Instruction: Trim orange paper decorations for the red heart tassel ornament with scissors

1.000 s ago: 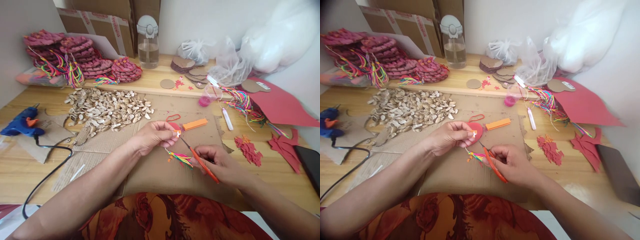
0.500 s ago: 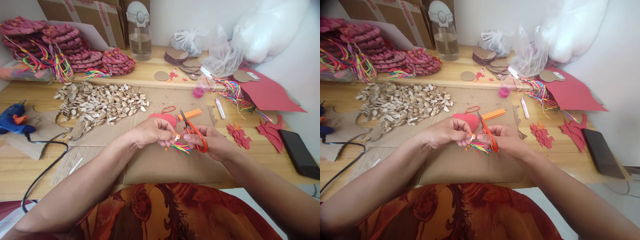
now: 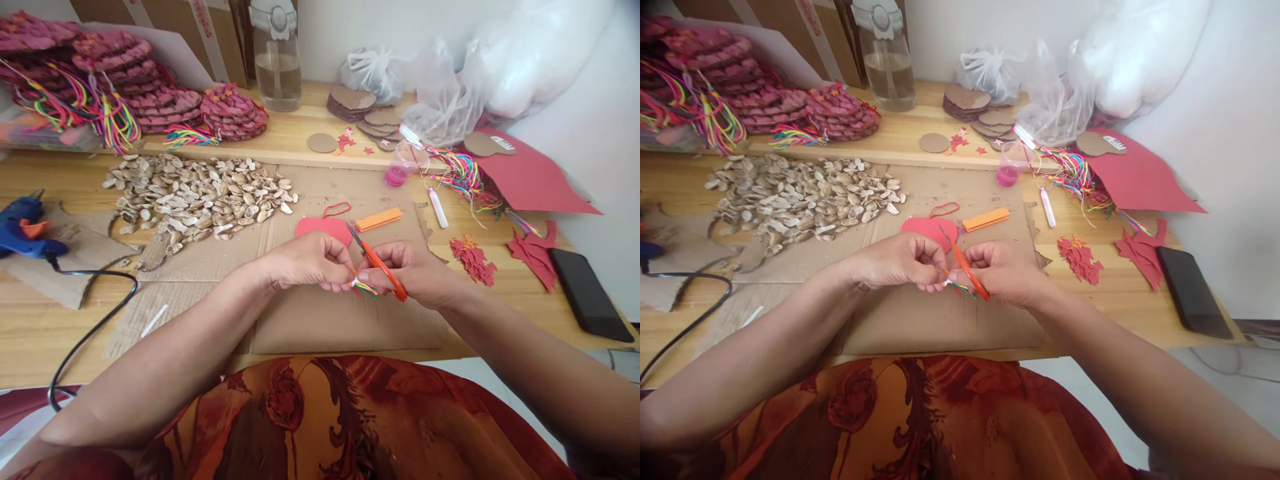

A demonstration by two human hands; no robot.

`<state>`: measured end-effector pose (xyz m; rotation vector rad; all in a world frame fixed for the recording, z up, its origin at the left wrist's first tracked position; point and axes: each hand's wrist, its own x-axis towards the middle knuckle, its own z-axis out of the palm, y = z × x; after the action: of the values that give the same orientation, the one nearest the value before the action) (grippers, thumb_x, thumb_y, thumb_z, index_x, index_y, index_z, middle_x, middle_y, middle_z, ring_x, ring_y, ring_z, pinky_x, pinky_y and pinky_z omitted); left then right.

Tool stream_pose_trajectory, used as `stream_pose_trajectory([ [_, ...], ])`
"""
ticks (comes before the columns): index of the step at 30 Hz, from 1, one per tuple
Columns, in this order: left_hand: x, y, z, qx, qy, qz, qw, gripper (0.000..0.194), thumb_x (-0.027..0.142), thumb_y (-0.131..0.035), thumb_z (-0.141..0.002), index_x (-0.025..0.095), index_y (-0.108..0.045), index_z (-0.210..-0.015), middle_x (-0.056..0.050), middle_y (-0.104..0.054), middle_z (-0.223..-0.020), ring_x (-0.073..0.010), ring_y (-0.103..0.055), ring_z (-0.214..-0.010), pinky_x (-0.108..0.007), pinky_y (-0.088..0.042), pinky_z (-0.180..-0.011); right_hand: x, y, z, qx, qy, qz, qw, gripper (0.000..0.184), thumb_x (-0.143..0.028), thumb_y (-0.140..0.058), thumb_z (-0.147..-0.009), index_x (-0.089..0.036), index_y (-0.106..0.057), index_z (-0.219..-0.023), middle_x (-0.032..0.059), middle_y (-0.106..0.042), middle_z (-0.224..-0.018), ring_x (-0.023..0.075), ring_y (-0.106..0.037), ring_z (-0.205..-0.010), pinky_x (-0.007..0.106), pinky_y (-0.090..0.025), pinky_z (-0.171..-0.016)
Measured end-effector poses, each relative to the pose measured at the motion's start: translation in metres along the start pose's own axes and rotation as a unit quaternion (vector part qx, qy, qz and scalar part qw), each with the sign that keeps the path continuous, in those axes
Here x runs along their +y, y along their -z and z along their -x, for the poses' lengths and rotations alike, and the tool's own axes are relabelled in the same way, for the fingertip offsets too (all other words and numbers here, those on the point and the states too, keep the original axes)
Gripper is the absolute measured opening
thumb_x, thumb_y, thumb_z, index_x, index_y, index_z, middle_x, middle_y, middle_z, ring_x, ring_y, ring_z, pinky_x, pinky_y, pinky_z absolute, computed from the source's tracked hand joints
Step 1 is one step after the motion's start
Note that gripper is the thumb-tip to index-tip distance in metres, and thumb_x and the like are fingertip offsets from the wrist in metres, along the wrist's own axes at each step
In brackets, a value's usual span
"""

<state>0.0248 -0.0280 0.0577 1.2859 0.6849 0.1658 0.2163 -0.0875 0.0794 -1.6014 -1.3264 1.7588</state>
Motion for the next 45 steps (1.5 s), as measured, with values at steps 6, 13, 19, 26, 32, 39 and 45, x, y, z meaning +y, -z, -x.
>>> stream_pose_trajectory([
  [6, 0.002, -0.001, 0.001, 0.000, 0.000, -0.007, 1.000, 0.003, 0.015, -0.065, -0.068, 0.013, -0.066, -0.070, -0.002, -0.067, -0.067, -0.0093, -0.062, -0.061, -0.018, -0.049, -0.057, 0.004, -0.006, 0.003, 0.031, 0.012, -0.006, 0.999, 0.019, -0.029, -0.071, -0.068, -0.015, -0.058, -0.065, -0.0037, -0.051, -0.052, 0.0062, -0.036, -0.046, 0.022, -0.023, -0.045],
  [13, 0.003, -0.003, 0.002, 0.041, -0.006, 0.087, 0.995, 0.025, 0.038, -0.070, -0.076, 0.014, -0.067, -0.083, -0.006, -0.070, -0.077, -0.0096, -0.064, -0.060, -0.020, -0.051, -0.058, 0.016, -0.011, 0.005, 0.139, 0.083, -0.080, 0.983, 0.019, -0.033, -0.071, -0.068, -0.017, -0.060, -0.067, -0.0050, -0.049, -0.051, 0.0073, -0.036, -0.046, 0.024, -0.025, -0.046],
  [19, 0.003, -0.017, 0.001, 0.094, -0.031, 0.152, 0.983, 0.028, 0.040, -0.071, -0.076, 0.012, -0.065, -0.078, -0.006, -0.069, -0.078, -0.0094, -0.064, -0.062, -0.019, -0.049, -0.056, 0.023, -0.018, 0.004, 0.211, 0.151, -0.141, 0.955, 0.018, -0.033, -0.073, -0.070, -0.018, -0.063, -0.073, -0.0045, -0.052, -0.058, 0.0082, -0.038, -0.050, 0.024, -0.029, -0.050],
  [26, 0.006, -0.024, 0.004, 0.133, -0.074, 0.182, 0.971, 0.023, 0.027, -0.077, -0.070, 0.011, -0.063, -0.081, -0.004, -0.068, -0.074, -0.0088, -0.062, -0.062, -0.018, -0.047, -0.056, 0.018, -0.024, -0.001, 0.215, 0.192, -0.192, 0.938, 0.016, -0.030, -0.069, -0.077, -0.020, -0.060, -0.068, -0.0049, -0.047, -0.057, 0.0088, -0.037, -0.053, 0.025, -0.030, -0.052],
  [32, 0.004, -0.029, 0.001, 0.180, -0.078, 0.184, 0.963, 0.026, 0.026, -0.078, -0.067, 0.012, -0.061, -0.080, -0.002, -0.065, -0.066, -0.0090, -0.061, -0.060, -0.020, -0.048, -0.058, 0.017, -0.028, -0.006, 0.235, 0.181, -0.182, 0.937, 0.019, -0.035, -0.068, -0.077, -0.021, -0.059, -0.068, -0.0039, -0.046, -0.059, 0.0105, -0.038, -0.054, 0.026, -0.032, -0.053],
  [39, -0.001, -0.031, -0.003, 0.198, -0.104, 0.207, 0.952, 0.026, 0.030, -0.077, -0.067, 0.012, -0.061, -0.077, -0.002, -0.065, -0.069, -0.0097, -0.061, -0.061, -0.021, -0.048, -0.058, 0.014, -0.034, -0.008, 0.241, 0.174, -0.195, 0.935, 0.018, -0.035, -0.068, -0.075, -0.022, -0.058, -0.068, -0.0034, -0.045, -0.060, 0.0107, -0.038, -0.053, 0.027, -0.035, -0.053],
  [45, -0.002, -0.032, -0.004, 0.211, -0.103, 0.216, 0.948, 0.024, 0.028, -0.076, -0.067, 0.012, -0.060, -0.076, -0.001, -0.064, -0.065, -0.0097, -0.060, -0.059, -0.021, -0.047, -0.057, 0.011, -0.037, -0.009, 0.230, 0.187, -0.230, 0.927, 0.017, -0.032, -0.069, -0.074, -0.021, -0.059, -0.067, -0.0038, -0.047, -0.060, 0.0096, -0.040, -0.053, 0.026, -0.037, -0.053],
])
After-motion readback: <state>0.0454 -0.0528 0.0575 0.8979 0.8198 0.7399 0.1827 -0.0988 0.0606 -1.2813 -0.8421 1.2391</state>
